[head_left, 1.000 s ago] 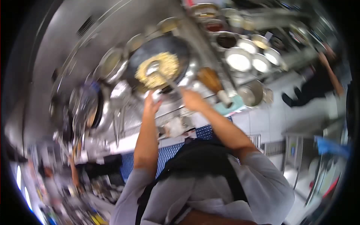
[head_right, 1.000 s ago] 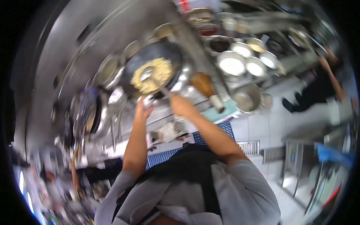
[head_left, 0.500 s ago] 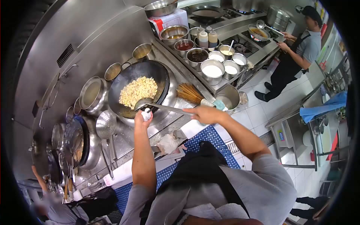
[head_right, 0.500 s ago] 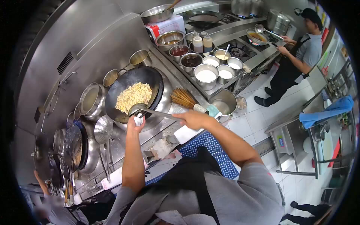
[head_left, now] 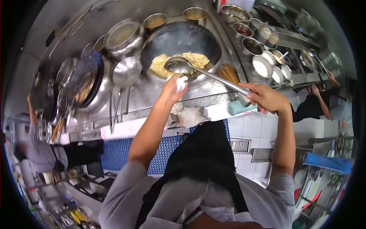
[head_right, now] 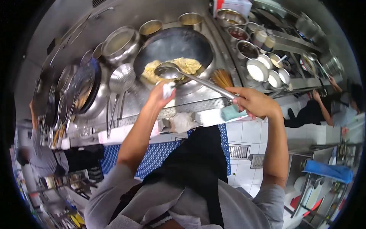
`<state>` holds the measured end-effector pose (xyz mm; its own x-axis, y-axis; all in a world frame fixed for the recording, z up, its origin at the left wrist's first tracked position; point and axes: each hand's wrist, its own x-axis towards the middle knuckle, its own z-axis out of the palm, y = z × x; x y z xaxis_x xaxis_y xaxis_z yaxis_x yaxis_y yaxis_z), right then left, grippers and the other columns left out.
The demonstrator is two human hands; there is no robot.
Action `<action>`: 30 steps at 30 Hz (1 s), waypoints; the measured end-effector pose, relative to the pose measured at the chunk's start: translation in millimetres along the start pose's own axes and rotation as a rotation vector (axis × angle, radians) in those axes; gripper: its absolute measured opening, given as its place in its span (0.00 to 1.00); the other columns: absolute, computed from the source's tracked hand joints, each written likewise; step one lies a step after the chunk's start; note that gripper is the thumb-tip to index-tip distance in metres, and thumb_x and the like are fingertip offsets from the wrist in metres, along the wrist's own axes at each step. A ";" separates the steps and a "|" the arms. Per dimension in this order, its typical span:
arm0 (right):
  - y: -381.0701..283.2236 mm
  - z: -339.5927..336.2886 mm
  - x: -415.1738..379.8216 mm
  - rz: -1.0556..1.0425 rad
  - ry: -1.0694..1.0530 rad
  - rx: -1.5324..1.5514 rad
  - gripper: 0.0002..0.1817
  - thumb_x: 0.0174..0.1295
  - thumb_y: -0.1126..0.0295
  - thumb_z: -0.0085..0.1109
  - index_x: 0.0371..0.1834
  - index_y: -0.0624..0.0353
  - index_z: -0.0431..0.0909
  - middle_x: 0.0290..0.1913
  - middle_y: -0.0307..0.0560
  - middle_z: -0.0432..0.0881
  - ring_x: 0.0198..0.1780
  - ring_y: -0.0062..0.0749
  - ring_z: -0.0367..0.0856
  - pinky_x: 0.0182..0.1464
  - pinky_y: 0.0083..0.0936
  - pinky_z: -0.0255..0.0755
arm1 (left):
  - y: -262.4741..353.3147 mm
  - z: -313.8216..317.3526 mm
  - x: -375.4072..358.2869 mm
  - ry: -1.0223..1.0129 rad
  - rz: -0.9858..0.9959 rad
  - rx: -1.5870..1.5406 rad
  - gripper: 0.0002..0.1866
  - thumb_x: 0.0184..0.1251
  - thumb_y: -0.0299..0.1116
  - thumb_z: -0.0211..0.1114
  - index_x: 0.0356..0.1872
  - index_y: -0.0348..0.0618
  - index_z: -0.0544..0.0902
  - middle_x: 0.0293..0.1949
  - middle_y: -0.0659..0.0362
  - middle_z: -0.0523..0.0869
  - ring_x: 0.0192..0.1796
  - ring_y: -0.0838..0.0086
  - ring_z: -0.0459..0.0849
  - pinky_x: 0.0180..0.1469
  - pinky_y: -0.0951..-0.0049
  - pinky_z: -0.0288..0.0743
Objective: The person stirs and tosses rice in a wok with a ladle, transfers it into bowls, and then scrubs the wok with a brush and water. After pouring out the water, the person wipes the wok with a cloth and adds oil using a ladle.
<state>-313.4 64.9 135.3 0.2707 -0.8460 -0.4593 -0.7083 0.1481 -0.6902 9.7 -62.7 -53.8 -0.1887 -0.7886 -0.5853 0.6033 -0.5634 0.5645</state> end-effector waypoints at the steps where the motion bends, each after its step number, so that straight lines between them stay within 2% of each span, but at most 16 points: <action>1: -0.8 1.1 4.7 0.061 -0.035 0.029 0.27 0.71 0.68 0.56 0.73 0.55 0.69 0.30 0.47 0.82 0.20 0.26 0.77 0.25 0.28 0.73 | 3.1 4.0 15.4 0.032 -0.063 0.073 0.11 0.74 0.36 0.57 0.47 0.40 0.75 0.39 0.49 0.83 0.39 0.60 0.85 0.34 0.64 0.84; 4: 25.6 47.4 56.4 -0.064 0.197 -0.084 0.27 0.71 0.68 0.57 0.73 0.56 0.69 0.28 0.44 0.82 0.18 0.24 0.74 0.24 0.27 0.72 | -31.3 -21.9 24.4 0.029 0.054 0.084 0.11 0.75 0.36 0.55 0.50 0.40 0.74 0.38 0.51 0.83 0.35 0.61 0.85 0.31 0.64 0.82; 6: 72.1 73.5 80.3 -0.340 0.384 0.012 0.26 0.71 0.69 0.58 0.72 0.58 0.70 0.25 0.39 0.78 0.16 0.21 0.71 0.21 0.25 0.68 | -72.2 -60.3 -4.7 0.067 0.060 0.138 0.11 0.77 0.36 0.53 0.51 0.40 0.74 0.40 0.50 0.85 0.35 0.62 0.85 0.29 0.66 0.83; 7: 48.2 73.7 54.3 -0.125 0.302 0.309 0.26 0.70 0.72 0.58 0.72 0.58 0.70 0.23 0.37 0.75 0.16 0.18 0.71 0.20 0.22 0.66 | -87.7 -65.1 -44.6 0.033 0.029 0.104 0.11 0.76 0.35 0.53 0.51 0.41 0.75 0.41 0.50 0.85 0.35 0.63 0.85 0.29 0.66 0.82; 12: 51.9 112.2 -11.1 -0.172 0.427 0.706 0.30 0.70 0.77 0.53 0.77 0.54 0.64 0.25 0.35 0.72 0.18 0.13 0.70 0.18 0.17 0.63 | -60.3 -21.2 -106.9 0.119 -0.038 -0.063 0.05 0.70 0.30 0.54 0.42 0.45 0.76 0.34 0.57 0.83 0.31 0.69 0.83 0.28 0.67 0.78; 13: 41.6 115.3 -11.9 -0.108 0.425 0.603 0.32 0.70 0.77 0.53 0.78 0.55 0.62 0.30 0.38 0.78 0.22 0.15 0.73 0.24 0.17 0.68 | -49.9 -8.2 -92.1 0.171 0.000 -0.170 0.02 0.69 0.30 0.56 0.39 0.46 0.75 0.31 0.59 0.81 0.29 0.70 0.81 0.29 0.66 0.77; 15: 77.3 152.4 30.1 -0.281 0.655 0.362 0.31 0.70 0.75 0.55 0.77 0.59 0.62 0.40 0.47 0.85 0.30 0.19 0.75 0.37 0.19 0.72 | -42.2 1.2 -74.8 0.047 0.039 -0.140 0.02 0.67 0.30 0.59 0.38 0.47 0.75 0.31 0.59 0.81 0.30 0.70 0.81 0.30 0.66 0.78; 17: 90.2 152.7 47.6 -0.317 0.694 0.204 0.30 0.70 0.74 0.56 0.75 0.60 0.64 0.42 0.51 0.85 0.33 0.20 0.74 0.41 0.21 0.73 | -45.8 19.9 -78.6 0.063 0.077 -0.159 0.03 0.65 0.30 0.60 0.38 0.48 0.76 0.32 0.59 0.81 0.31 0.70 0.81 0.31 0.67 0.79; 19: 108.0 141.3 50.0 -0.148 0.470 0.295 0.29 0.69 0.73 0.57 0.74 0.61 0.66 0.42 0.53 0.85 0.33 0.21 0.74 0.42 0.22 0.73 | -59.7 29.4 -94.2 0.142 0.158 -0.161 0.04 0.64 0.30 0.61 0.39 0.48 0.76 0.32 0.60 0.80 0.31 0.70 0.80 0.31 0.68 0.78; 20: 118.5 137.8 56.0 -0.306 0.527 0.333 0.28 0.69 0.72 0.58 0.73 0.61 0.68 0.43 0.53 0.86 0.34 0.22 0.75 0.41 0.24 0.73 | -60.7 33.0 -105.1 0.161 0.179 -0.155 0.04 0.64 0.30 0.60 0.39 0.48 0.76 0.31 0.60 0.80 0.31 0.71 0.80 0.31 0.67 0.77; 21: 111.1 119.2 44.6 -0.218 0.466 0.305 0.28 0.69 0.73 0.57 0.73 0.61 0.68 0.44 0.53 0.86 0.36 0.23 0.77 0.43 0.25 0.74 | -62.6 38.1 -118.5 0.181 0.201 -0.156 0.04 0.64 0.30 0.60 0.38 0.48 0.76 0.31 0.60 0.80 0.31 0.71 0.80 0.32 0.67 0.76; 24: 84.9 58.5 37.0 -0.570 0.489 0.253 0.32 0.69 0.76 0.56 0.77 0.57 0.63 0.55 0.58 0.84 0.52 0.34 0.83 0.56 0.26 0.73 | -63.6 57.3 -138.3 0.228 0.330 -0.181 0.05 0.64 0.31 0.60 0.39 0.46 0.76 0.31 0.60 0.80 0.31 0.71 0.80 0.32 0.66 0.75; 26: 66.3 20.1 29.0 -0.559 0.478 0.115 0.33 0.69 0.77 0.56 0.78 0.55 0.62 0.57 0.65 0.82 0.55 0.45 0.85 0.57 0.30 0.74 | -63.7 72.2 -130.5 0.244 0.432 -0.199 0.08 0.64 0.33 0.60 0.41 0.43 0.75 0.33 0.57 0.81 0.31 0.70 0.81 0.29 0.66 0.76; 27: 54.3 7.6 24.2 -0.449 0.449 0.069 0.33 0.68 0.77 0.56 0.78 0.55 0.62 0.55 0.70 0.82 0.54 0.54 0.84 0.56 0.33 0.74 | -68.7 69.6 -129.0 0.091 0.491 -0.136 0.09 0.66 0.32 0.59 0.43 0.40 0.75 0.33 0.57 0.82 0.30 0.70 0.81 0.29 0.66 0.77; 28: 59.9 1.9 35.3 -0.532 0.505 -0.030 0.33 0.68 0.77 0.56 0.78 0.55 0.61 0.53 0.69 0.82 0.51 0.54 0.85 0.54 0.34 0.74 | -98.4 74.3 -134.3 0.347 0.530 -0.103 0.09 0.69 0.31 0.57 0.46 0.38 0.76 0.35 0.57 0.82 0.30 0.69 0.82 0.28 0.66 0.78; 30: 88.3 3.0 47.6 -0.670 0.619 -0.216 0.34 0.68 0.77 0.55 0.78 0.55 0.60 0.48 0.68 0.84 0.45 0.53 0.86 0.49 0.35 0.76 | -175.7 87.7 -162.1 0.454 0.767 -0.049 0.18 0.67 0.23 0.54 0.57 0.35 0.75 0.47 0.52 0.84 0.46 0.66 0.85 0.46 0.64 0.83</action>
<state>-361.1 39.2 50.8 0.3147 -0.8518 0.4188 -0.6528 -0.5145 -0.5561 -133.7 142.4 -7.1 0.5993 -0.7648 -0.2367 0.4722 0.0988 0.8759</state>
